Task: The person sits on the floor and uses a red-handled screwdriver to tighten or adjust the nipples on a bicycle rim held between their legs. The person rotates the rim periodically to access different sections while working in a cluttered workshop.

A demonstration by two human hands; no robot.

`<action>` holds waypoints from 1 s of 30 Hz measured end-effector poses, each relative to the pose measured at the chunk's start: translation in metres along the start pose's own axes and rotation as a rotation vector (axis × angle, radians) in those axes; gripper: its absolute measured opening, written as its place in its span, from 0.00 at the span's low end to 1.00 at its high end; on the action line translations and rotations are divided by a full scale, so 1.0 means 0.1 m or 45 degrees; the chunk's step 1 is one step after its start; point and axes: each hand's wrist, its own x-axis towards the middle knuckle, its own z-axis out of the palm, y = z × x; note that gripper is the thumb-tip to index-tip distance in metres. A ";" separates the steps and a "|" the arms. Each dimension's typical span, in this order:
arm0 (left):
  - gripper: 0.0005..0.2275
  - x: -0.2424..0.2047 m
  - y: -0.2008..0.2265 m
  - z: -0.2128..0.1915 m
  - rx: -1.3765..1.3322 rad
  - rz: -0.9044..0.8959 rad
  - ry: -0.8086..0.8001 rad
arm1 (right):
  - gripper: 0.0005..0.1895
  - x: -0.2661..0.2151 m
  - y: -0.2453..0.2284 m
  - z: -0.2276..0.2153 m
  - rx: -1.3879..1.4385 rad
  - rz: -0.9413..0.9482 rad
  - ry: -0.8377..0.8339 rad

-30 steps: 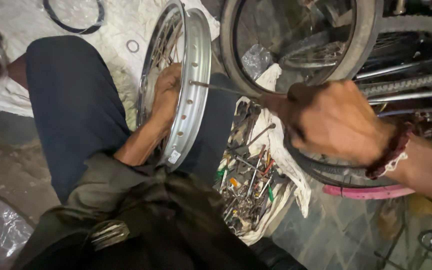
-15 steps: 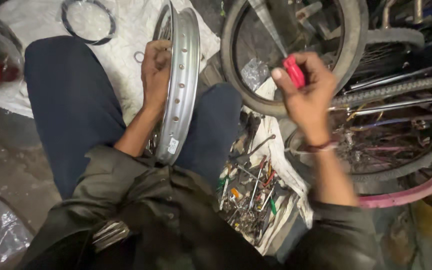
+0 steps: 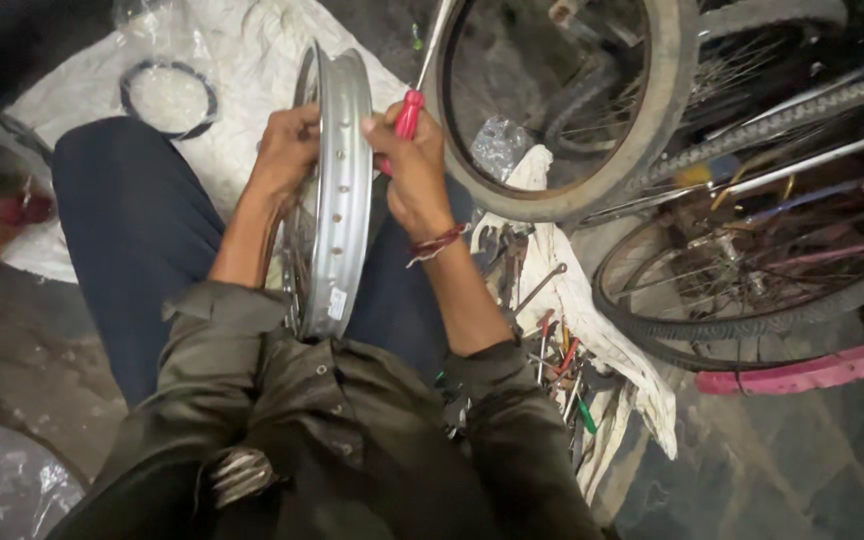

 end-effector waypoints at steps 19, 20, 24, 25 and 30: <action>0.08 -0.29 -0.06 0.01 0.201 0.254 -0.022 | 0.15 -0.55 0.00 -0.11 0.072 -0.128 -0.086; 0.08 -0.29 -0.08 0.00 0.182 0.254 -0.062 | 0.15 -0.56 0.02 -0.12 0.056 -0.113 -0.081; 0.12 -0.25 -0.11 -0.07 0.179 0.282 -0.251 | 0.14 -0.62 0.05 -0.19 0.005 -0.111 -0.116; 0.15 -0.26 -0.10 -0.08 0.194 0.295 -0.302 | 0.14 -0.64 0.04 -0.22 -0.026 -0.110 -0.134; 0.20 -0.35 -0.02 -0.12 0.095 0.047 -0.416 | 0.11 -0.70 -0.12 -0.38 -0.278 0.102 -0.239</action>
